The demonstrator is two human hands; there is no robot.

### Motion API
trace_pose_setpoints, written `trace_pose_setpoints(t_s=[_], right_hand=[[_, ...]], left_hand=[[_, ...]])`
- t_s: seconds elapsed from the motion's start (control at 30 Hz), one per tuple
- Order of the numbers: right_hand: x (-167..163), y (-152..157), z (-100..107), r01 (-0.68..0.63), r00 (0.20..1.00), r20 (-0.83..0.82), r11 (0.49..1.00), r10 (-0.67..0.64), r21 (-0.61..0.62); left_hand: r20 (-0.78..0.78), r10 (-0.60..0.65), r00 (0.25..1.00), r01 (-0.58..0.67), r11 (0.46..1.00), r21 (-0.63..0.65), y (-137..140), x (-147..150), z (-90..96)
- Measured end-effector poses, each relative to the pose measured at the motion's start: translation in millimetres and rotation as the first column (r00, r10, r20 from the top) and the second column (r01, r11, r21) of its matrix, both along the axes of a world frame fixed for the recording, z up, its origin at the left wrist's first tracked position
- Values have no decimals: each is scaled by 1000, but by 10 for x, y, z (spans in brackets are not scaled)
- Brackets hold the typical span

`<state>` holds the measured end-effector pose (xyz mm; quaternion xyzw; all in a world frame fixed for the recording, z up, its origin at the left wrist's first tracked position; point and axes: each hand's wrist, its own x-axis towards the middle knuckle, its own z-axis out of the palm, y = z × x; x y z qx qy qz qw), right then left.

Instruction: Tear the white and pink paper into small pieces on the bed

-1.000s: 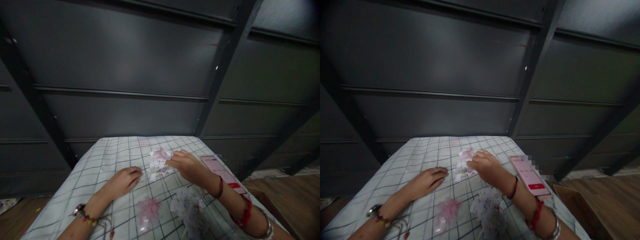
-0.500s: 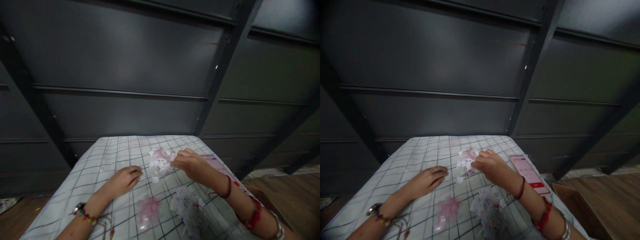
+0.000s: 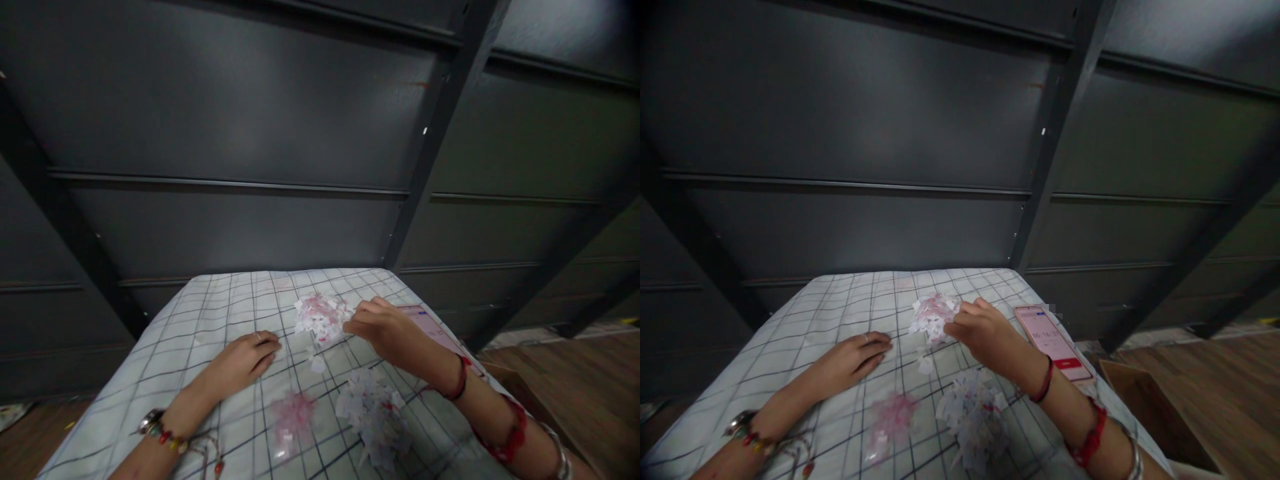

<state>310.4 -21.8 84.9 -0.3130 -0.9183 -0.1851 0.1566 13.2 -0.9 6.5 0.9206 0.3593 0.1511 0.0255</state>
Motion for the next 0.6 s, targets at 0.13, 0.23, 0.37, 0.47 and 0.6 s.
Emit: trace_pose_setpoints(t_s=[0.13, 0.23, 0.37, 0.47, 0.6], right_hand=[[98, -127, 123, 39, 999, -7, 998, -40, -59], [69, -106, 99, 37, 998, -42, 998, -39, -47], [6, -13, -28, 52, 999, -8, 998, -53, -28], [68, -19, -53, 55, 998, -6, 998, -56, -29], [247, -95, 11, 55, 998, -20, 998, -55, -42]], left_hand=[[-2, 3, 1000, -3, 1000, -4, 9, 5, -2], [-6, 3, 1000, -3, 1000, -9, 10, 8, -5], [1, 1, 1000, -1, 1000, -7, 3, 12, -1], [10, -5, 1000, 5, 1000, 1, 1, 10, 1], [2, -9, 1000, 9, 1000, 10, 9, 6, -5]])
